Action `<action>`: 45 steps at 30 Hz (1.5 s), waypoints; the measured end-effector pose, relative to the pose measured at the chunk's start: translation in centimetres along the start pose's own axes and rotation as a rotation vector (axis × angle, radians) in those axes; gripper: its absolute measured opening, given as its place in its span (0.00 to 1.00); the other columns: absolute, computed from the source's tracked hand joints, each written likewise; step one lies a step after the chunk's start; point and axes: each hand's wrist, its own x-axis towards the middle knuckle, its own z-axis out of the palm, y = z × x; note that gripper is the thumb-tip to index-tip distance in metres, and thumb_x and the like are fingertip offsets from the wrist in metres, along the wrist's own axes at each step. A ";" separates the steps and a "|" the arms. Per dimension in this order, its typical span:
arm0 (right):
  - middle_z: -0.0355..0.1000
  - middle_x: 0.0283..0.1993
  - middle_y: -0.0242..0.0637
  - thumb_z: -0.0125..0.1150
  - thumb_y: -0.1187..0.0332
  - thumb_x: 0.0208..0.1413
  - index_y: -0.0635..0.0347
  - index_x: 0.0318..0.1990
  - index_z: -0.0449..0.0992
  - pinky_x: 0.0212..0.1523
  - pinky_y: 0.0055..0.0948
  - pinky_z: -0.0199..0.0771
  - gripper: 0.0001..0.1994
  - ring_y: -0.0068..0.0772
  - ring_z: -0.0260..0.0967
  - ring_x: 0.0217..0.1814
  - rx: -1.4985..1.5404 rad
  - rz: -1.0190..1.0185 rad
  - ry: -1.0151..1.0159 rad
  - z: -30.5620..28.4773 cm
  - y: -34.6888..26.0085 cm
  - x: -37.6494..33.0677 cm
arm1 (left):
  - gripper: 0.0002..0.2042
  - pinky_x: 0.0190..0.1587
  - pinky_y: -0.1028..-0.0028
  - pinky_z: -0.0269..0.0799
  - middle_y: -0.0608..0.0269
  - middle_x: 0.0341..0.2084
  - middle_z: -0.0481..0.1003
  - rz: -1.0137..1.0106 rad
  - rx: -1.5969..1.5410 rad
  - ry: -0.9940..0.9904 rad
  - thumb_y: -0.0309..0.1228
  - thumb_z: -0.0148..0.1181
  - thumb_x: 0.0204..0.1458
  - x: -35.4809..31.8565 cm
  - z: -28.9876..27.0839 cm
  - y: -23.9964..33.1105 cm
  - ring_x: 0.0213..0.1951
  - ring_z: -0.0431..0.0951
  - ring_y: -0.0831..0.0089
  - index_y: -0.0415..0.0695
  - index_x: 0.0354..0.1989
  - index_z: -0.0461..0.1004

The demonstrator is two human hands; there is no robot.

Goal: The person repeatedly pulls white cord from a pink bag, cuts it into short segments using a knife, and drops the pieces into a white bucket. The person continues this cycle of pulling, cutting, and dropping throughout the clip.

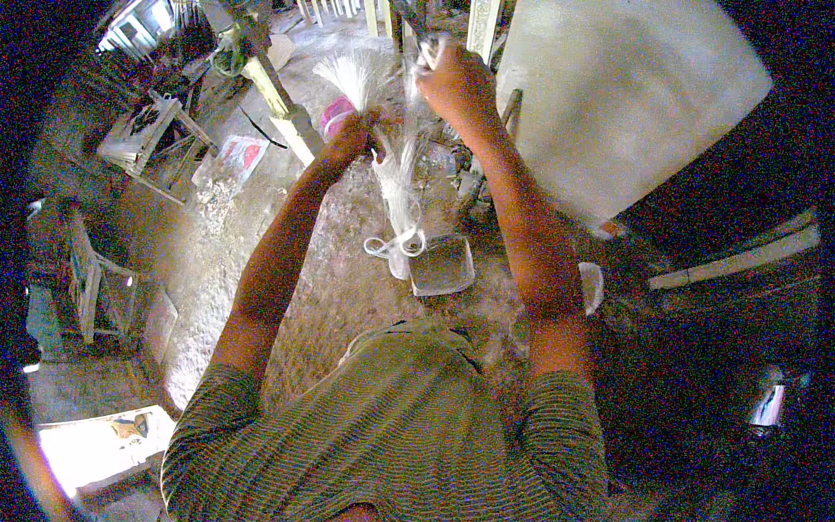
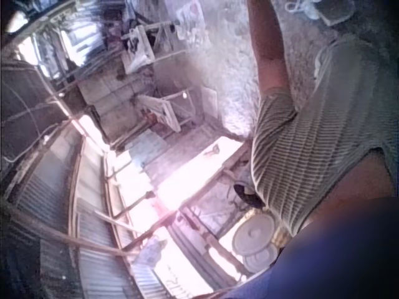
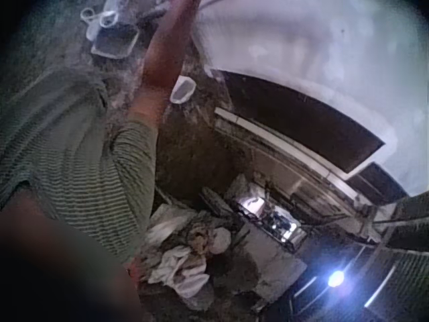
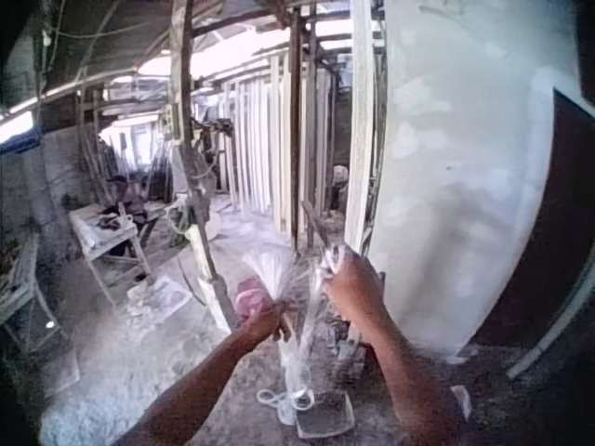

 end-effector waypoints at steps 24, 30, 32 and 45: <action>0.74 0.36 0.56 0.63 0.67 0.42 0.67 0.40 0.72 0.42 0.41 0.74 0.17 0.53 0.74 0.41 0.434 0.050 0.073 -3.0 -5.6 11.0 | 0.25 0.12 0.74 0.63 0.45 0.30 0.76 -0.075 -0.238 -0.324 0.47 0.43 0.61 0.2 0.0 -4.7 0.21 0.78 0.62 0.37 0.55 0.55; 0.74 0.28 0.49 0.58 0.71 0.47 0.70 0.35 0.72 0.24 0.36 0.74 0.10 0.42 0.74 0.26 0.524 0.067 0.114 -7.9 -7.9 10.8 | 0.27 0.17 0.76 0.60 0.50 0.20 0.77 -0.094 -0.149 -0.193 0.55 0.33 0.61 0.5 -0.9 -5.3 0.16 0.69 0.70 0.43 0.54 0.60; 0.73 0.24 0.47 0.56 0.73 0.47 0.69 0.31 0.72 0.18 0.34 0.71 0.07 0.37 0.72 0.20 0.677 0.023 0.100 -8.6 -8.1 11.1 | 0.26 0.18 0.76 0.60 0.52 0.22 0.75 -0.141 -0.055 -0.165 0.53 0.37 0.60 0.9 -1.5 -5.1 0.16 0.69 0.71 0.42 0.51 0.63; 0.72 0.21 0.41 0.59 0.72 0.49 0.64 0.26 0.72 0.13 0.33 0.69 0.05 0.34 0.71 0.18 0.801 0.177 -0.146 -2.9 0.4 14.4 | 0.23 0.29 0.74 0.62 0.68 0.16 0.66 -0.054 0.246 -0.087 0.49 0.42 0.60 2.9 -0.3 -4.7 0.23 0.63 0.77 0.40 0.29 0.71</action>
